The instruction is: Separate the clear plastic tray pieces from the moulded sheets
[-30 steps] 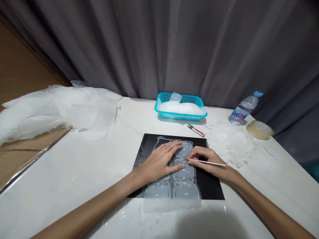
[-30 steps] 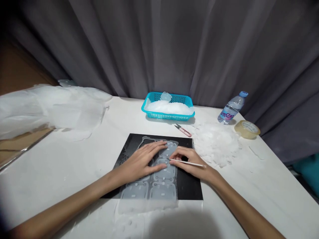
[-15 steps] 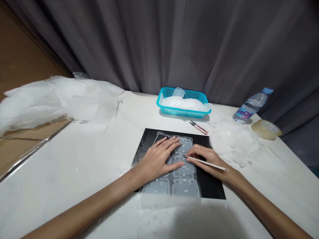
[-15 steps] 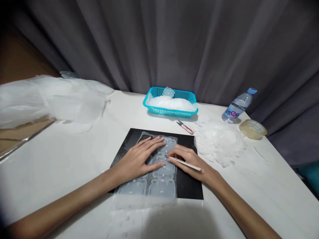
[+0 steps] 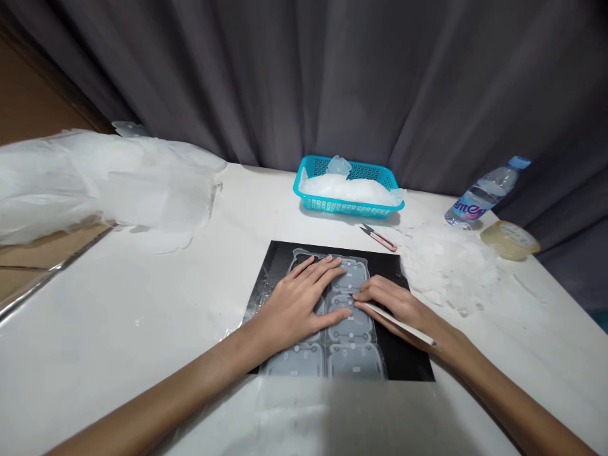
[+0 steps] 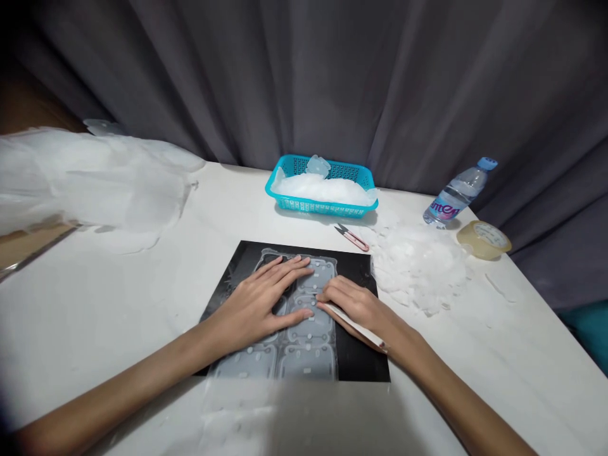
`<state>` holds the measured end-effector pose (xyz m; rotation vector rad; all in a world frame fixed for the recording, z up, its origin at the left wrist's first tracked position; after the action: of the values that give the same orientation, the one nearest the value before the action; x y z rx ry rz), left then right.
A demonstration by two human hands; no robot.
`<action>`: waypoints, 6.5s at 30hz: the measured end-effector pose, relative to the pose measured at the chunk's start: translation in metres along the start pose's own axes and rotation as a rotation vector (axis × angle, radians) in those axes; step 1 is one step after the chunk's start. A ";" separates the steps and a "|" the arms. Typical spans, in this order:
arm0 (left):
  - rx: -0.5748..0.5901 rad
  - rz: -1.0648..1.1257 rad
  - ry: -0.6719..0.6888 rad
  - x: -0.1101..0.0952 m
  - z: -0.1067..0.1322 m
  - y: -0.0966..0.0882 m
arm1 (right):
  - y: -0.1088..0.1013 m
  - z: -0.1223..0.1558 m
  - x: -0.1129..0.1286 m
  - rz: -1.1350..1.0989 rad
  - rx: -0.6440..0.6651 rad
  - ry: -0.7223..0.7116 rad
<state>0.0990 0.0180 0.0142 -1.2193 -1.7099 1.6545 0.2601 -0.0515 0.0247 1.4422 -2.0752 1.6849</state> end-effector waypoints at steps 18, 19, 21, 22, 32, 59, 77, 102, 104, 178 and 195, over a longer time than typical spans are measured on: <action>0.125 0.189 -0.162 0.012 -0.001 0.011 | -0.080 -0.007 -0.069 0.275 -0.697 0.249; 0.132 0.196 -0.169 0.013 -0.001 0.011 | -0.095 -0.009 -0.076 0.290 -0.760 0.286; 0.123 0.215 -0.180 0.014 0.001 0.009 | -0.110 -0.018 -0.079 0.253 -0.722 0.297; 0.108 0.232 -0.182 0.014 0.001 0.007 | -0.113 -0.023 -0.076 0.212 -0.671 0.292; -0.220 0.764 -0.203 0.017 -0.009 -0.007 | -0.060 -0.063 0.017 -0.324 0.140 0.247; -0.267 0.979 -0.467 0.044 -0.008 -0.010 | -0.005 -0.044 -0.021 -0.296 -0.199 0.215; 0.006 1.541 -0.563 0.026 -0.003 -0.006 | -0.018 -0.030 -0.035 0.119 -0.551 0.111; 0.333 1.969 -0.446 0.000 0.000 -0.008 | -0.019 -0.026 -0.049 0.175 -0.611 0.183; 0.345 1.972 -0.440 -0.001 0.002 -0.007 | -0.019 -0.026 -0.049 0.203 -0.612 0.181; 0.112 1.168 -0.175 0.025 -0.049 -0.045 | -0.021 -0.026 -0.032 0.189 -0.679 0.041; -0.037 0.798 -0.105 0.041 -0.046 -0.054 | -0.013 -0.032 -0.029 0.230 -0.605 -0.018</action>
<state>0.1010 0.0838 0.0637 -2.0358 -1.3815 2.1417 0.2705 -0.0080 0.0287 1.0560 -2.5271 0.9461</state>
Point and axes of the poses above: each hand's wrist, its own z-axis away from the middle knuckle, its own y-axis out of the palm, x = y × z, the point moved 6 cm from there along -z, towards the middle knuckle, and after that the axes turned 7 degrees about -z, right-handed, at the moved point
